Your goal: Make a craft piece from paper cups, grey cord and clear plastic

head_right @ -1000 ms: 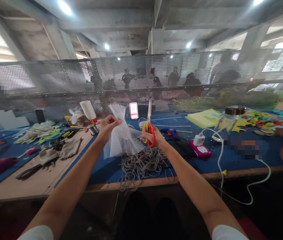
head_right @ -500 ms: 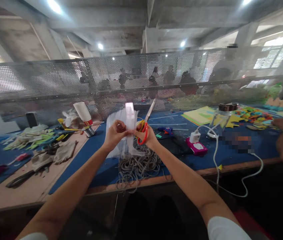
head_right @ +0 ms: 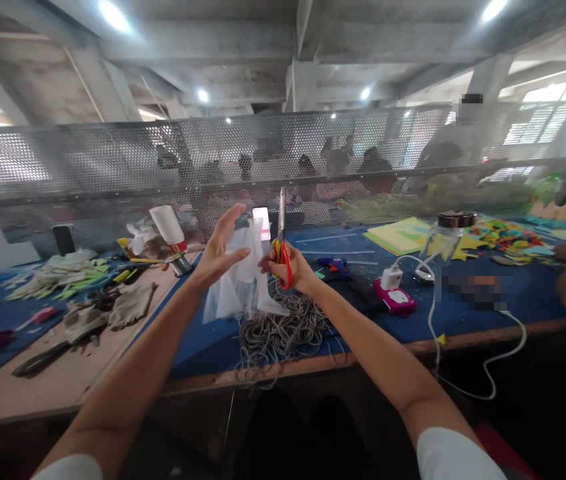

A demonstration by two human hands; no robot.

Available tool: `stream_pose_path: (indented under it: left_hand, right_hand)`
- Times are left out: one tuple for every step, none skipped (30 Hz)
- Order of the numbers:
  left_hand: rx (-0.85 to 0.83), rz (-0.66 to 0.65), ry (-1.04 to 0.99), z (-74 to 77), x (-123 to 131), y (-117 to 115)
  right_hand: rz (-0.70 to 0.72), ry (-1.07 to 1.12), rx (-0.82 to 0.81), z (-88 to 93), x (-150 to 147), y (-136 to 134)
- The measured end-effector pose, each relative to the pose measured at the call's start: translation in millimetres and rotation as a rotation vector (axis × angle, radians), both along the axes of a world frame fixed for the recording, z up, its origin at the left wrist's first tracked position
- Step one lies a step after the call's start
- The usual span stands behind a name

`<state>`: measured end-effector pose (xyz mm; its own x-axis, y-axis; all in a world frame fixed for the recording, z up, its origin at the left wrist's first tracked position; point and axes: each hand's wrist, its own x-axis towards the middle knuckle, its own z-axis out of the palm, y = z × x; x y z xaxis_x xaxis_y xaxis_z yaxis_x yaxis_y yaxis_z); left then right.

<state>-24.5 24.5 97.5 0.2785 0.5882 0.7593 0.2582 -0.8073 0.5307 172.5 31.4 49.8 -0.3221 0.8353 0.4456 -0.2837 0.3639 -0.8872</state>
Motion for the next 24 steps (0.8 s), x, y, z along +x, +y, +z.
stream_pose_path:
  left_hand:
    - [-0.004, -0.016, 0.056, 6.7, -2, 2]
    - [-0.024, -0.012, 0.105, 11.9, -4, 5]
    - [-0.055, 0.011, 0.145, 15.5, -6, 7]
    - [-0.086, 0.039, 0.190, 17.5, -8, 10]
    - [-0.115, 0.060, 0.242, 18.3, -10, 13]
    - [-0.121, 0.083, 0.275, 18.3, -12, 16]
    - [-0.101, 0.108, 0.291, 18.3, -14, 18]
    - [-0.062, 0.129, 0.281, 18.7, -15, 20]
    - [-0.012, 0.144, 0.250, 20.0, -15, 20]
    - [0.032, 0.149, 0.209, 22.5, -15, 21]
    - [0.062, 0.140, 0.163, 26.1, -14, 21]
    - [0.064, 0.111, 0.135, 30.6, -12, 21]
    - [0.041, 0.071, 0.131, 35.7, -10, 21]
    - [-0.001, 0.018, 0.145, 40.6, -7, 22]
    - [-0.053, -0.040, 0.180, 44.9, -4, 23]
    - [-0.097, -0.084, 0.218, 48.2, -2, 24]
    - [-0.134, -0.105, 0.248, 50.1, 0, 27]
    - [-0.167, -0.104, 0.276, 50.7, 1, 29]
    - [-0.196, -0.081, 0.290, 49.9, 0, 31]
    - [-0.227, -0.048, 0.292, 47.9, -1, 34]
    - [-0.258, -0.003, 0.284, 45.1, -4, 36]
    - [-0.279, 0.033, 0.287, 41.6, -8, 38]
    - [-0.293, 0.043, 0.303, 37.8, -11, 39]
    - [-0.302, 0.047, 0.306, 33.8, -14, 40]
  right_hand:
    - [0.012, -0.009, 0.000, 1.2, -1, 0]
    - [0.013, -0.004, 0.006, 2.0, -2, 0]
    - [0.010, 0.014, 0.016, 2.4, -2, 0]
    - [0.008, 0.040, 0.023, 2.7, -1, 1]
    - [0.005, 0.065, 0.025, 2.8, 0, 2]
    - [0.000, 0.082, 0.018, 2.9, 1, 3]
    - [-0.005, 0.084, 0.005, 3.2, 3, 4]
    - [-0.013, 0.076, -0.007, 3.4, 6, 5]
    - [-0.022, 0.063, -0.012, 3.7, 8, 5]
    - [-0.029, 0.052, -0.009, 3.9, 9, 5]
    - [-0.029, 0.041, 0.001, 4.0, 11, 5]
    - [-0.021, 0.027, 0.011, 3.9, 11, 5]
    - [-0.009, 0.014, 0.018, 3.7, 11, 4]
    - [0.006, 0.002, 0.021, 3.3, 11, 3]
    - [0.017, -0.008, 0.023, 2.8, 10, 3]
    - [0.022, -0.013, 0.026, 2.2, 9, 2]
    - [0.015, -0.006, 0.032, 1.8, 9, 3]
    - [-0.004, 0.011, 0.038, 1.4, 9, 4]
    - [-0.030, 0.031, 0.041, 1.3, 9, 6]
    - [-0.061, 0.051, 0.040, 1.5, 10, 8]
    - [-0.096, 0.071, 0.038, 1.9, 12, 10]
    - [-0.131, 0.087, 0.036, 2.5, 14, 12]
    - [-0.165, 0.097, 0.036, 3.2, 16, 15]
    - [-0.195, 0.101, 0.039, 3.9, 19, 17]
